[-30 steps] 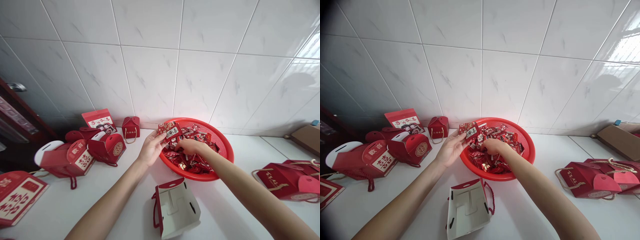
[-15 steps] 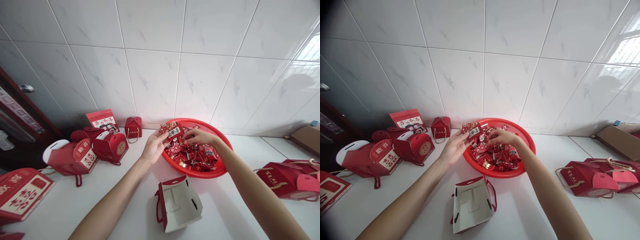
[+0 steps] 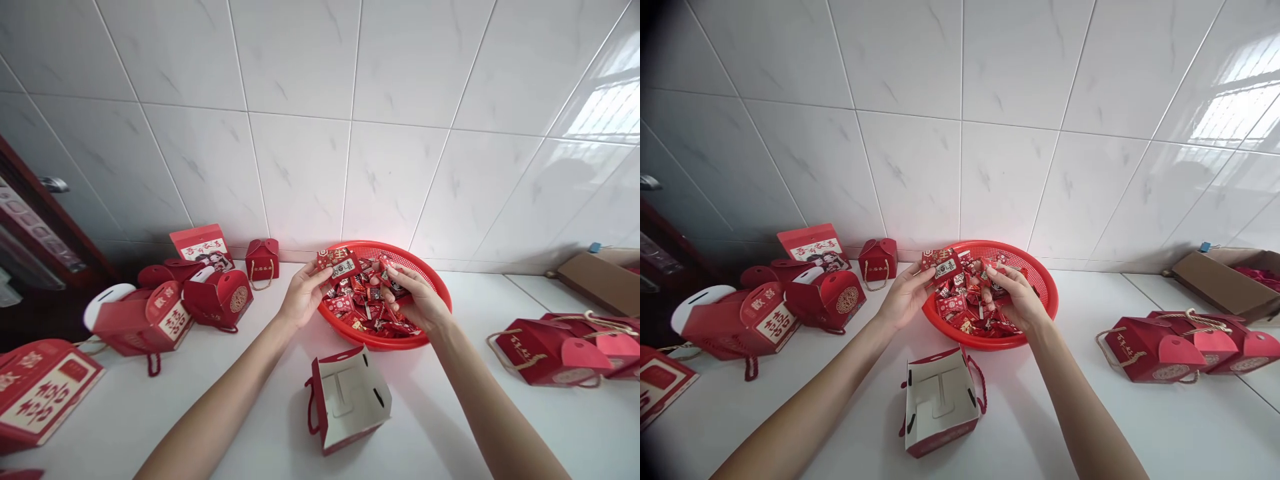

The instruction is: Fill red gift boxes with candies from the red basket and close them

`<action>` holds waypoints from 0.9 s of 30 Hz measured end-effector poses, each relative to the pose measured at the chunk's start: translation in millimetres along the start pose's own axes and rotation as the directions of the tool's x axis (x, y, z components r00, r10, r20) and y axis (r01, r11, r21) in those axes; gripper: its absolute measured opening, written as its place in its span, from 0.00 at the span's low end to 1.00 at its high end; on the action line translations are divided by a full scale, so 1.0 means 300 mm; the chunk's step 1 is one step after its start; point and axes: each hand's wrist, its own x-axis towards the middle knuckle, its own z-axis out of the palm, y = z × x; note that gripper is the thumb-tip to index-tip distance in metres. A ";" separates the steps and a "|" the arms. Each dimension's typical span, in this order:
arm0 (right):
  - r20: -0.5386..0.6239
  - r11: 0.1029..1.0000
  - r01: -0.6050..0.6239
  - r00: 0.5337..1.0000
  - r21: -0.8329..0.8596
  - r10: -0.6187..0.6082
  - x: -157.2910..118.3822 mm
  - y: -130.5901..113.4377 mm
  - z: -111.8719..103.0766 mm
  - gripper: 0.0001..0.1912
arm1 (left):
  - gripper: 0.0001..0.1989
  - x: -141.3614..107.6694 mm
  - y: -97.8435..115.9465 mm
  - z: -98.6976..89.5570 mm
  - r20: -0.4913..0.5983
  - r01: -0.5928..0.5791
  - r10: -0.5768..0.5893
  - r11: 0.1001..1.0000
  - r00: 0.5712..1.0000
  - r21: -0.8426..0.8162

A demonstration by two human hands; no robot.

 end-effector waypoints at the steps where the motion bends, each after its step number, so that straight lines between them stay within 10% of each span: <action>1: -0.011 1.000 0.012 1.000 -0.014 -0.012 -0.001 0.004 0.001 0.16 | 0.19 -0.001 -0.002 0.001 0.003 -0.010 0.010 1.000 1.000 0.019; 8: -0.057 0.996 0.045 0.997 -0.080 -0.049 -0.028 0.003 0.005 0.16 | 0.23 -0.018 0.036 -0.001 0.064 -0.092 0.075 0.941 0.995 0.325; 15: 0.185 0.926 0.116 0.981 -0.359 -0.052 -0.136 -0.087 0.048 0.11 | 0.19 -0.127 0.176 0.066 0.271 -0.259 0.090 0.677 0.958 0.689; 27: 0.366 0.545 0.256 0.925 -0.798 0.100 -0.300 -0.161 0.134 0.09 | 0.16 -0.295 0.276 0.113 0.295 -0.227 -0.126 0.388 0.947 0.893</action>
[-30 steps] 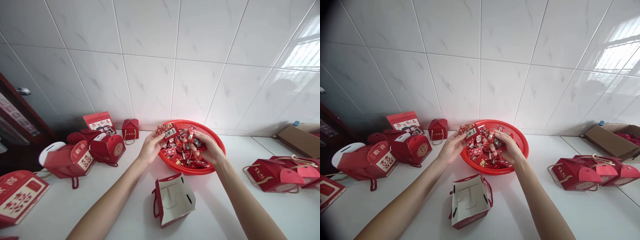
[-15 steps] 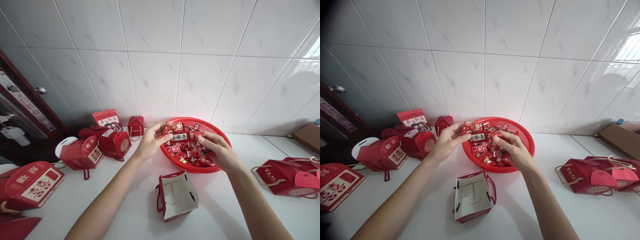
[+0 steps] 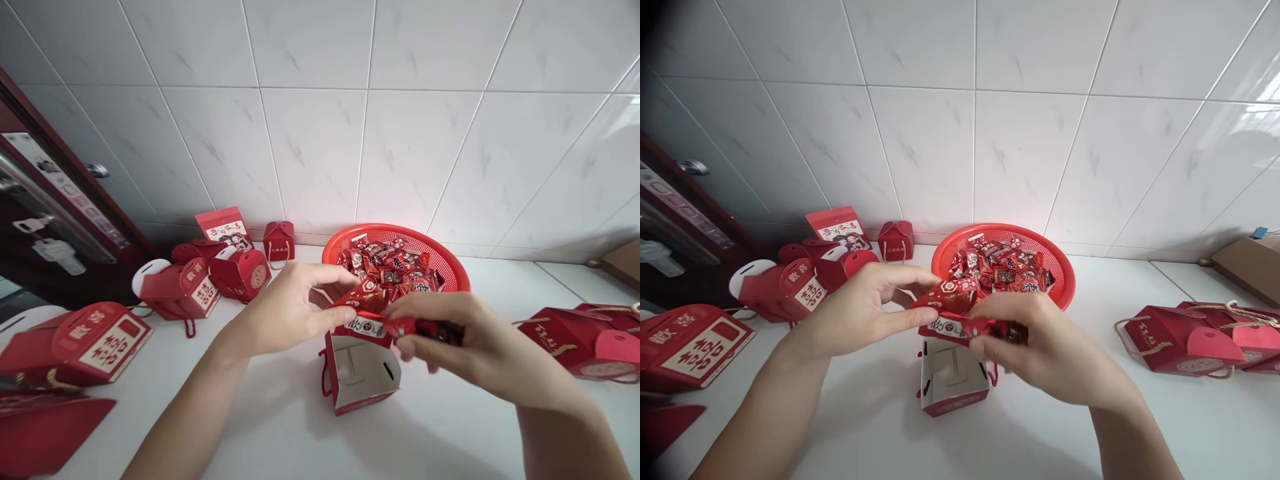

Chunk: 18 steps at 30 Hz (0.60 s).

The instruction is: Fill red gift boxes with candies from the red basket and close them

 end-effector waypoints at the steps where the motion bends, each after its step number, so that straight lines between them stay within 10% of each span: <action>1: 0.061 0.999 0.023 0.998 -0.048 -0.020 -0.009 -0.005 -0.002 0.08 | 0.17 -0.015 0.007 -0.005 0.000 0.003 -0.003 0.999 1.000 0.044; 8: 0.476 0.964 0.164 0.878 -0.207 -0.047 -0.012 0.018 0.009 0.07 | 0.14 -0.032 0.031 0.037 0.116 -0.170 0.147 0.961 0.982 0.220; 18: 0.527 0.952 0.156 0.850 -0.264 0.007 -0.010 0.025 0.023 0.09 | 0.14 -0.029 0.035 0.081 0.512 -0.248 -0.031 0.848 0.858 0.468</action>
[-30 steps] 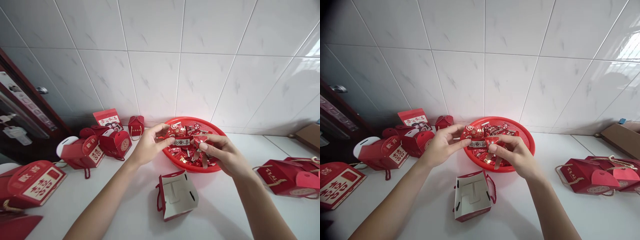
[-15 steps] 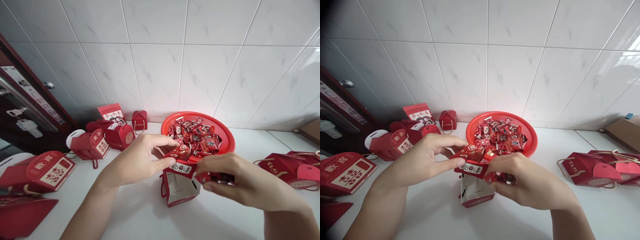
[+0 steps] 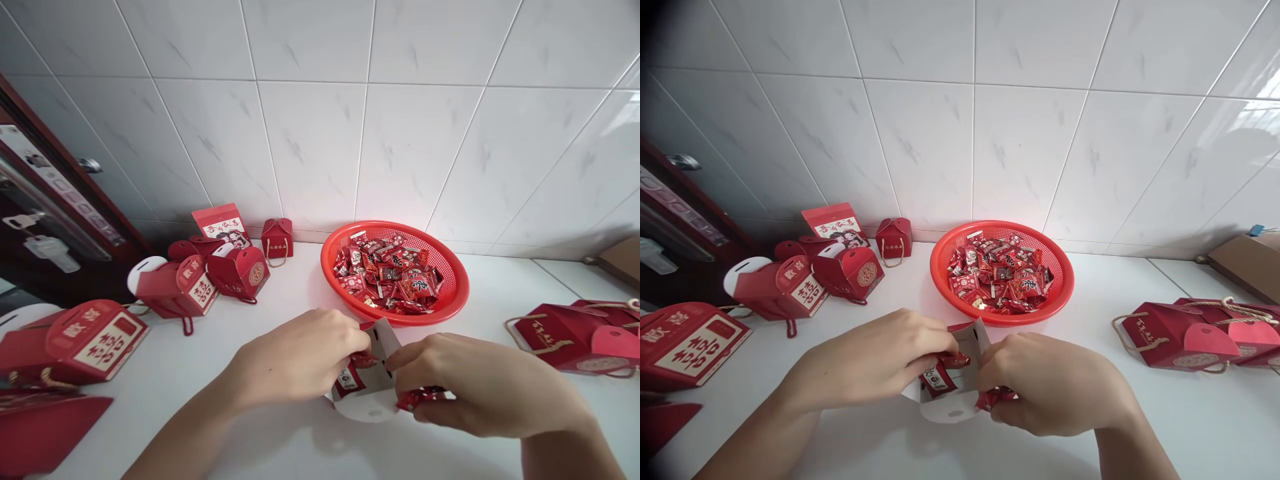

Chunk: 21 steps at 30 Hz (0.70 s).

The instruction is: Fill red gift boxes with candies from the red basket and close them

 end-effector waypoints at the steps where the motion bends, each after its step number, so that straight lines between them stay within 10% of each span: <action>1: -0.003 1.000 0.000 1.000 -0.002 0.000 0.002 -0.001 0.001 0.09 | 0.14 0.005 -0.002 0.002 0.010 0.017 -0.017 1.000 1.000 0.013; 13: -0.009 0.983 -0.157 0.988 -0.091 0.157 0.006 -0.022 0.027 0.09 | 0.13 0.080 0.029 0.061 0.255 0.062 -0.096 0.989 0.962 0.137; 21: -0.073 0.987 -0.116 0.991 -0.108 0.109 0.001 -0.017 0.037 0.08 | 0.12 0.084 0.021 0.076 0.189 0.029 -0.056 0.990 0.980 0.139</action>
